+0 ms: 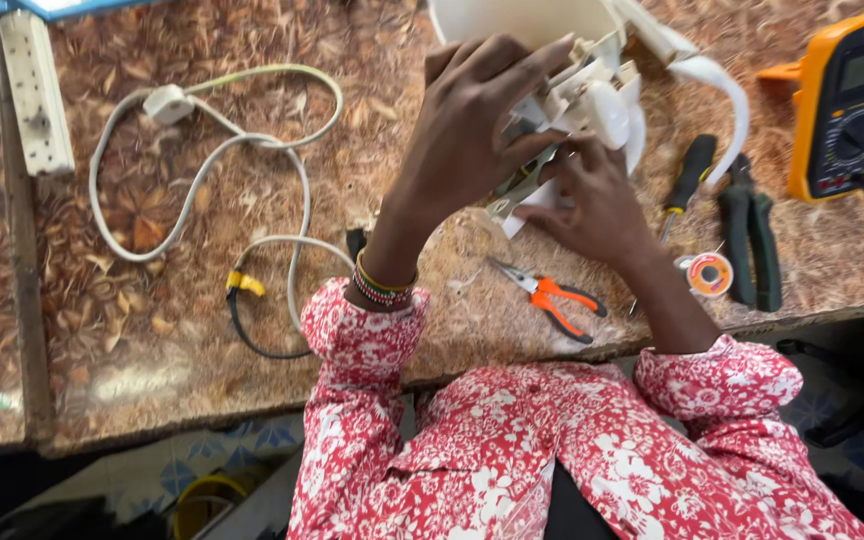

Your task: The person disassembles a white plastic kettle on a workbench, uses pliers and a screwdriver to manipulate internal electrical components, and pulls apart the casing to access the wiring.

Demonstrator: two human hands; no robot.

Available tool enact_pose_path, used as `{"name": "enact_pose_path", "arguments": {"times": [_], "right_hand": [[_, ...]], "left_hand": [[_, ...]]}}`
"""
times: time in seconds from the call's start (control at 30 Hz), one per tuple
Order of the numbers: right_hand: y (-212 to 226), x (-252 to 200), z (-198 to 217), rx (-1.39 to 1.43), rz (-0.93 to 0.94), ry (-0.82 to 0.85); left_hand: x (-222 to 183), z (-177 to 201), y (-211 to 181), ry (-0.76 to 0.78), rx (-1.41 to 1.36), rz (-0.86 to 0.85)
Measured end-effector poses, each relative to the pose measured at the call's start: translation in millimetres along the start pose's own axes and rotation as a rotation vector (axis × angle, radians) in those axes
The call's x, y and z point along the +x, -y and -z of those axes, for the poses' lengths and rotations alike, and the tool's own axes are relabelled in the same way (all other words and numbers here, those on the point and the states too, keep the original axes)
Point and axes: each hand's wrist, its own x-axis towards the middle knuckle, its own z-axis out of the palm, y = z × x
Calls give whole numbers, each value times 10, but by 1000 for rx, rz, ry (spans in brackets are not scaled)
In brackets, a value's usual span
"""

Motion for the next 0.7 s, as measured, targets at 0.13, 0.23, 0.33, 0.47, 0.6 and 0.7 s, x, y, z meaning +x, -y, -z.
{"name": "enact_pose_path", "arguments": {"times": [0.13,0.23,0.33,0.47,0.6,0.7], "right_hand": [[30,-11,62,24,-35,-38],[-2,-59,13,56,-91,-107],[-44,-128,-43,-2,-37,-277],[82,-73,6,-58,44,-348],[243,-14,21,-34,-47,-208],[288,-71,8,-49,-13,-165]], "left_hand": [[-16,98,0,7,-22,-3],[4,139,-5,49,-35,-3],[3,175,-9,89,-44,-49],[5,234,20,99,-130,-101],[-16,275,-67,101,-125,-70],[-61,235,-63,108,12,31]]}}
